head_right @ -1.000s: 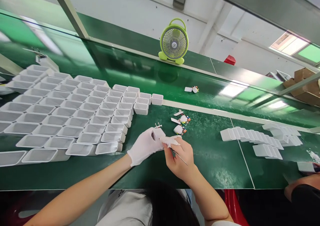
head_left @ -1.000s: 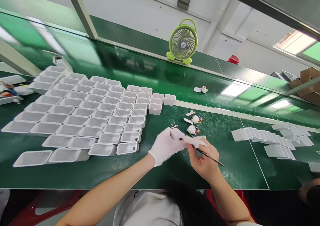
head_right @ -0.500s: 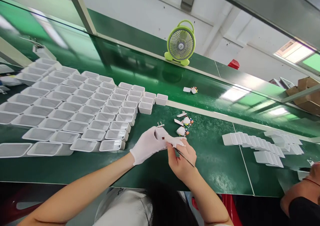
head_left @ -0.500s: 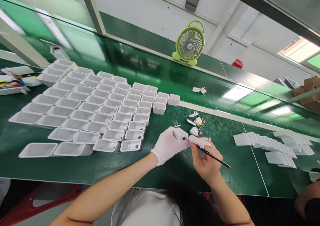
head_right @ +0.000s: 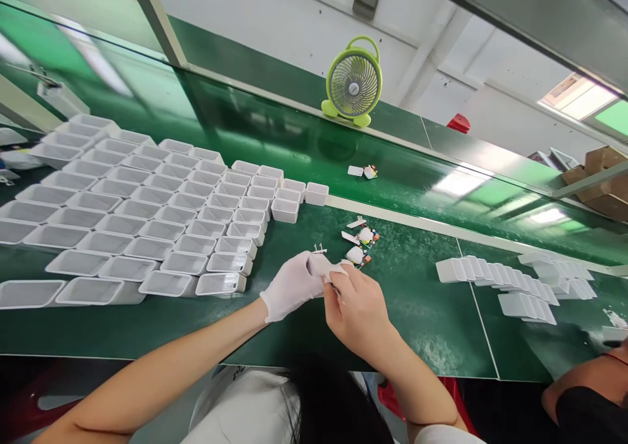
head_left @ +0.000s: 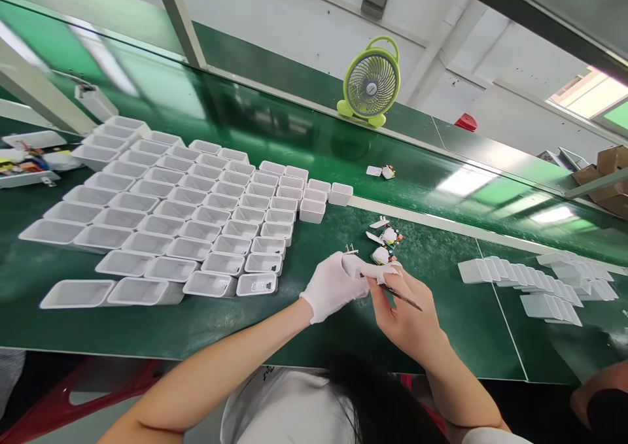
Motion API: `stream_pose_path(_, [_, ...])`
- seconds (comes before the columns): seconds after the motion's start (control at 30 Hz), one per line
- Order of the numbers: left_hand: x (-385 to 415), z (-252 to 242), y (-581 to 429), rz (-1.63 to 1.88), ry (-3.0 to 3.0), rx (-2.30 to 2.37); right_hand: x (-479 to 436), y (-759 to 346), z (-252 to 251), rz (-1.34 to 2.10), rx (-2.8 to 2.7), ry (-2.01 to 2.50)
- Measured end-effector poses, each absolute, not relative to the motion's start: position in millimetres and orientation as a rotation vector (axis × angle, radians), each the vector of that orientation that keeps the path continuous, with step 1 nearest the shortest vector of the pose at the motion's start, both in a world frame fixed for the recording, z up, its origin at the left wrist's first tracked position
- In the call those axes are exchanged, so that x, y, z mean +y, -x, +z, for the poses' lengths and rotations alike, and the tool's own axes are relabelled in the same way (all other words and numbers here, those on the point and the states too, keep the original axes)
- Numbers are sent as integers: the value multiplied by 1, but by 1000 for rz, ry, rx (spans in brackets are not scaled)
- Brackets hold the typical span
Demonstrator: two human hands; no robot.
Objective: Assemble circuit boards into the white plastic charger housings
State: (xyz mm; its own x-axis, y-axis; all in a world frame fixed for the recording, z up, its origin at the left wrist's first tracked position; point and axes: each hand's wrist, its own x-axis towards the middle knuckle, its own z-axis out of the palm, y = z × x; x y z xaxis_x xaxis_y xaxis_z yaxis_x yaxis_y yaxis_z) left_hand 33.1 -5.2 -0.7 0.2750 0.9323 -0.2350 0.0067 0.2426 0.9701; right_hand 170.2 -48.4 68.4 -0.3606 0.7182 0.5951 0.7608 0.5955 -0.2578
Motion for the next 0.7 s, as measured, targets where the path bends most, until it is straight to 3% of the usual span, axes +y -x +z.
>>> stream_pose_path(0.23, [-3,15,-25,983,-1167,980,-30,-215,78,617,-1606,1180])
stream_pose_path(0.37, [-5,18,-14,1078,-1666,796,-4,-228,47,1319,-1834,1091])
stream_pose_path(0.43, [-5,12,-15,1074,-1907,795,8,-225,33,1490,-1927,994])
stream_pose_path(0.6, [14,-7,-30,1171,-1893,1520,54,-243,37,1209,-1902,1123])
stream_pose_path(0.63, [19,-9,-32,1122,-1864,1680,69,-251,42,1051,-1895,1261])
stream_pose_path(0.7, [29,-12,-34,994,-1898,1874,101,-266,48,340,-1864,1830])
